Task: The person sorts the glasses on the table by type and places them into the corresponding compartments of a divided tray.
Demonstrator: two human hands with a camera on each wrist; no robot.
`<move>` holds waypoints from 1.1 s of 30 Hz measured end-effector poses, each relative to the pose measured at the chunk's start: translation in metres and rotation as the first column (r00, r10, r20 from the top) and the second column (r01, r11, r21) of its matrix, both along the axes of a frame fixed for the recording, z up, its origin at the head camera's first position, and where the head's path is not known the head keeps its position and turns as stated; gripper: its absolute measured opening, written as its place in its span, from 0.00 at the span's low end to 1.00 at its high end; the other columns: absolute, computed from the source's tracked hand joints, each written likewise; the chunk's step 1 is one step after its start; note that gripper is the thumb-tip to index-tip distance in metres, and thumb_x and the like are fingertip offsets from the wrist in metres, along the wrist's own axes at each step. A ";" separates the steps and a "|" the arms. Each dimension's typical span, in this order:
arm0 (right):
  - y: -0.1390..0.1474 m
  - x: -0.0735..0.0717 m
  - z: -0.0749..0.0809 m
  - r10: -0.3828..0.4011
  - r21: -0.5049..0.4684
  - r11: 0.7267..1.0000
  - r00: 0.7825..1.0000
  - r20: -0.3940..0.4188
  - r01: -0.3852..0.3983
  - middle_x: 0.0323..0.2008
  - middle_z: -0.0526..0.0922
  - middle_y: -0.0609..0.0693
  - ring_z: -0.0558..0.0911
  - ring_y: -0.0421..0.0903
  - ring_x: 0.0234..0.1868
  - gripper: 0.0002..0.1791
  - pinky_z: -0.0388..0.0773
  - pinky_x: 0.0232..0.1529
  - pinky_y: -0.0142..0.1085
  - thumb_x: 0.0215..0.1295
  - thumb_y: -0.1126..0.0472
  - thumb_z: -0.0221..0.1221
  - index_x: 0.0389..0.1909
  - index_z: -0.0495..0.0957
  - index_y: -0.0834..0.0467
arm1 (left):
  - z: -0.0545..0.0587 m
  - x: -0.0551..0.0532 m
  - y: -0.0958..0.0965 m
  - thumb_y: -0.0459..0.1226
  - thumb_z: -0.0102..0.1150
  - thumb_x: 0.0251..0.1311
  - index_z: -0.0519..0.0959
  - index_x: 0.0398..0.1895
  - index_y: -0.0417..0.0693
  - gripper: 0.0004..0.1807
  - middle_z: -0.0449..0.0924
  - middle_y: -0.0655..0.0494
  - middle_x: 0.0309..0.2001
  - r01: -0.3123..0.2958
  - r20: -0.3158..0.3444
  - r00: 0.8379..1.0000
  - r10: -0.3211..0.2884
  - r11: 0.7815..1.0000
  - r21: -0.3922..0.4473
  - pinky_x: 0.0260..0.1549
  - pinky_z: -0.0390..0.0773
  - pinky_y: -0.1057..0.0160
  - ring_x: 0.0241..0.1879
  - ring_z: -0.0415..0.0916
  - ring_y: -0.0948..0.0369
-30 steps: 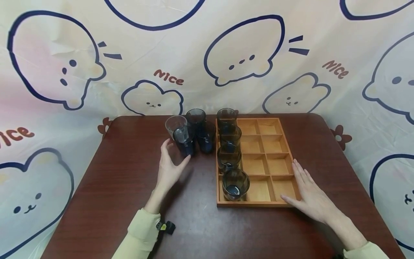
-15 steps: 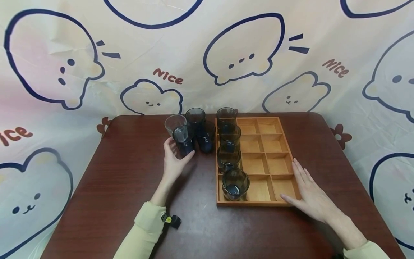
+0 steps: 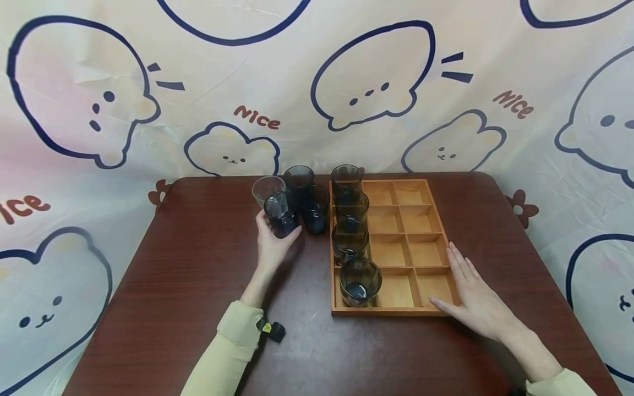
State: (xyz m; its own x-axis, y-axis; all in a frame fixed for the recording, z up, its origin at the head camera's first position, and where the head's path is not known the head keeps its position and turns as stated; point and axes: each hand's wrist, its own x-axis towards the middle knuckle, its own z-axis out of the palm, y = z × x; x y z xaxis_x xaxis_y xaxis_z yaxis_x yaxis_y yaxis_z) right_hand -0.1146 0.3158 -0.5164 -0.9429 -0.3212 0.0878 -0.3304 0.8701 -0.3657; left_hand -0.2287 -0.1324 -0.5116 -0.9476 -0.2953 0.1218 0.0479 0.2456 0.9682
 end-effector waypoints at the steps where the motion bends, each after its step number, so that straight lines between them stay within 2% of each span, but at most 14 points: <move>1: 0.000 0.000 0.000 0.002 0.000 1.000 1.000 0.003 -0.002 0.91 0.41 0.62 0.44 0.55 0.92 0.67 0.23 0.82 0.19 0.72 0.37 0.69 0.91 0.32 0.59 | 0.000 -0.001 0.000 0.32 0.79 0.59 0.57 0.79 0.42 0.50 0.74 0.30 0.69 -0.002 0.007 1.000 0.002 1.000 0.002 0.75 0.74 0.40 0.72 0.75 0.38; 8: 0.001 0.000 0.001 -0.002 -0.006 1.000 1.000 0.005 0.002 0.91 0.40 0.62 0.45 0.58 0.92 0.67 0.23 0.82 0.20 0.72 0.37 0.68 0.91 0.33 0.59 | 0.001 -0.003 0.001 0.34 0.78 0.61 0.59 0.78 0.44 0.47 0.74 0.31 0.71 -0.027 0.035 0.999 0.027 1.000 0.014 0.73 0.75 0.39 0.71 0.75 0.38; 20: 0.000 0.000 -0.001 0.007 -0.009 1.000 1.000 0.005 -0.007 0.91 0.40 0.63 0.43 0.53 0.93 0.67 0.23 0.82 0.19 0.72 0.37 0.69 0.90 0.32 0.59 | 0.005 -0.003 0.001 0.31 0.79 0.58 0.60 0.76 0.42 0.47 0.74 0.31 0.70 -0.039 0.035 0.999 0.036 0.997 0.066 0.72 0.75 0.40 0.69 0.75 0.38; 27: 0.000 0.000 0.001 0.012 -0.005 1.000 1.000 0.002 -0.012 0.91 0.40 0.62 0.45 0.56 0.92 0.67 0.23 0.83 0.20 0.72 0.37 0.69 0.90 0.33 0.59 | 0.013 0.006 0.002 0.28 0.79 0.56 0.61 0.74 0.40 0.46 0.78 0.32 0.67 -0.006 0.034 0.999 0.004 0.997 0.073 0.66 0.79 0.46 0.65 0.79 0.40; 33: 0.001 0.000 0.003 0.012 -0.012 1.000 1.000 0.004 -0.012 0.91 0.41 0.62 0.47 0.58 0.92 0.67 0.25 0.83 0.21 0.71 0.37 0.70 0.90 0.33 0.59 | 0.031 0.019 0.003 0.28 0.81 0.54 0.62 0.74 0.40 0.47 0.79 0.33 0.66 0.024 0.047 0.999 -0.026 0.999 0.042 0.68 0.78 0.45 0.65 0.79 0.41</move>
